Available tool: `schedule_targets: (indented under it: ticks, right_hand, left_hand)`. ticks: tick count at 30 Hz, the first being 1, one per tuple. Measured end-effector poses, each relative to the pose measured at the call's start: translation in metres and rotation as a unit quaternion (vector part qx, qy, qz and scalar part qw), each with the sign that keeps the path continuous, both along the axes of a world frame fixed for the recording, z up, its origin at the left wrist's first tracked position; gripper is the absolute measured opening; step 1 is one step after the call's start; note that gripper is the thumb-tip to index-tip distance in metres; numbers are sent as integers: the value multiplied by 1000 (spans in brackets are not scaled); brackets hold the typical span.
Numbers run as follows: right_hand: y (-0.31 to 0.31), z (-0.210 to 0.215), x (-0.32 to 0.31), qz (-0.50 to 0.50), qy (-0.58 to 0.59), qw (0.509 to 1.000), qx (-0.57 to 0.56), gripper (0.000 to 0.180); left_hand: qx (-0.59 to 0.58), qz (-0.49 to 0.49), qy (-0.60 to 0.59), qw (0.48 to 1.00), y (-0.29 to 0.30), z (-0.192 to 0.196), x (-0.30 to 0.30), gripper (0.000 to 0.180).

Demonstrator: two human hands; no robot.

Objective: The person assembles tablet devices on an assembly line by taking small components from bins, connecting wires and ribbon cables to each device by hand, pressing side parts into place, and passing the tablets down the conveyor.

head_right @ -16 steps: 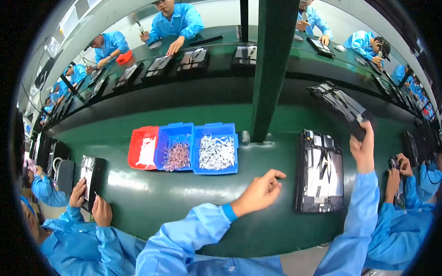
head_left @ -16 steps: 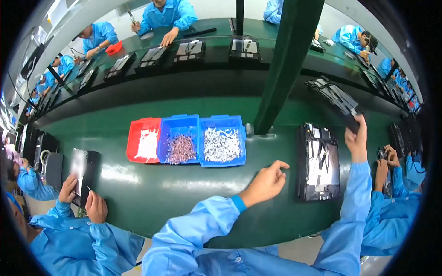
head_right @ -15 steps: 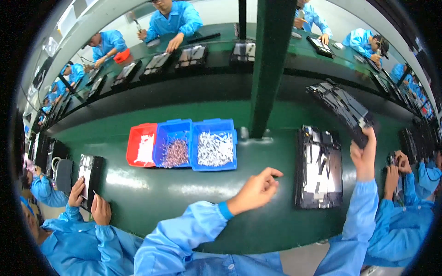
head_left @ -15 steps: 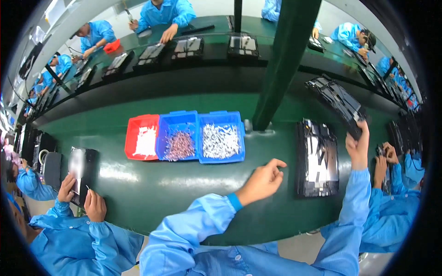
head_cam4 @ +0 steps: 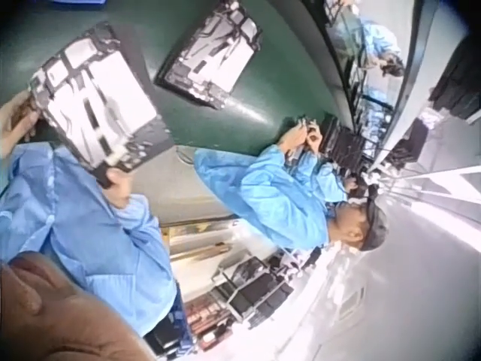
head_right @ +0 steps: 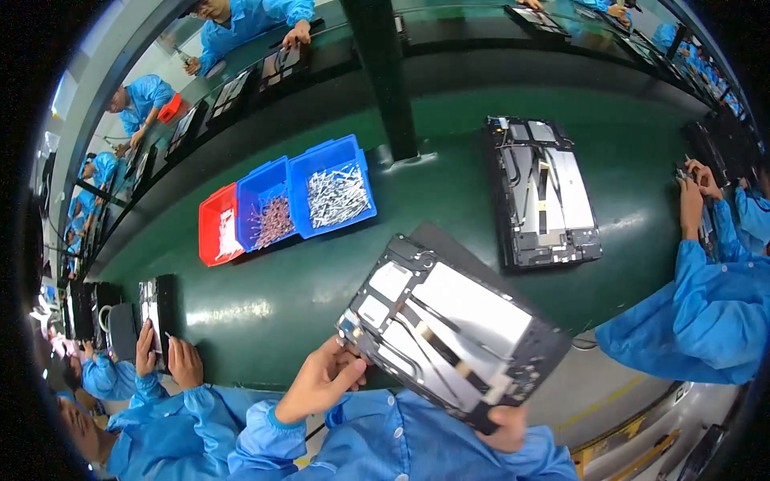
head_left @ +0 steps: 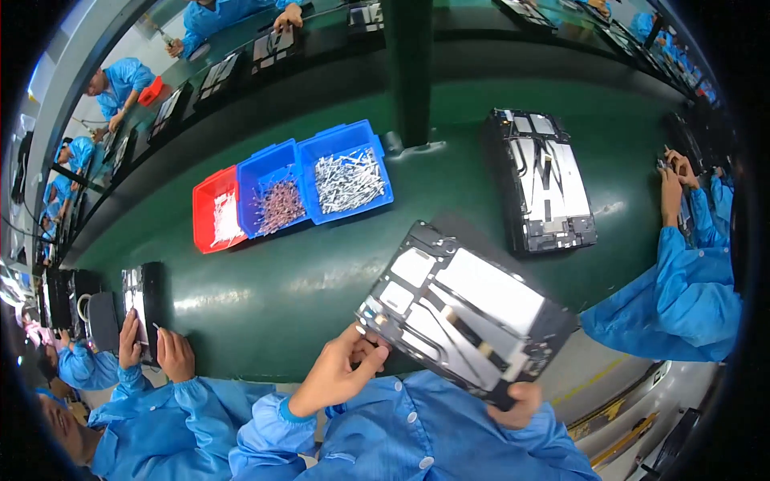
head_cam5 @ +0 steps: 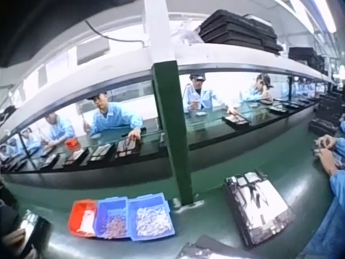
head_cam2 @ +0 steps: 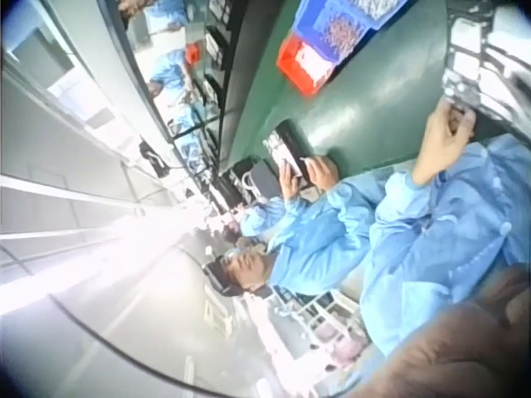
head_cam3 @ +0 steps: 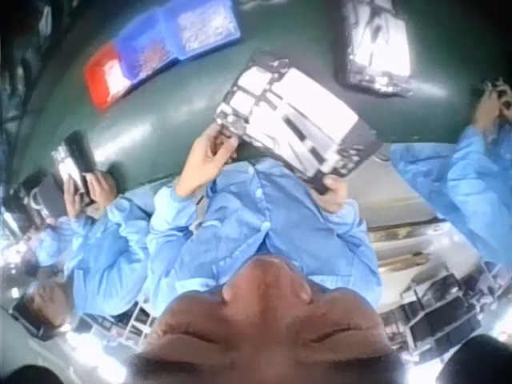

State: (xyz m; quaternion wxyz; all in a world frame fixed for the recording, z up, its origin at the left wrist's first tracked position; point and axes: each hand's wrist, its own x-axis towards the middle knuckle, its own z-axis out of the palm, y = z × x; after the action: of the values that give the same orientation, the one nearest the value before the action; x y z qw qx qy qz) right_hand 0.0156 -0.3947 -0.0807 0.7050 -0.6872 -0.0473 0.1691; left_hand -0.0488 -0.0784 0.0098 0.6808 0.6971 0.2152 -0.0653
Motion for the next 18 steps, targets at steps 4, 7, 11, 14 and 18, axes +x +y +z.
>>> schedule_targets:
  ticks: [4, 7, 11, 14, 18]
  right_hand:
    - [66, -30, -41, 2, 292, 922, 254, 41]
    - [67, 10, -17, 335, 431, 834, 77, 28]
    - [87, 84, 40, 643, 270, 716, 35, 23]
    - [117, 102, 103, 523, -239, 818, -10, 27]
    - [193, 95, 161, 340, -380, 808, -296, 59]
  left_hand:
    - [10, 90, -34, 995, -2, -3, -14, 39]
    - [90, 61, -2, 994, 15, -2, -7, 41]
    - [233, 116, -26, 965, 18, -14, -8, 41]
    - [246, 158, 9, 956, 12, -9, -14, 42]
    - [295, 127, -24, 947, 9, -15, 1, 50]
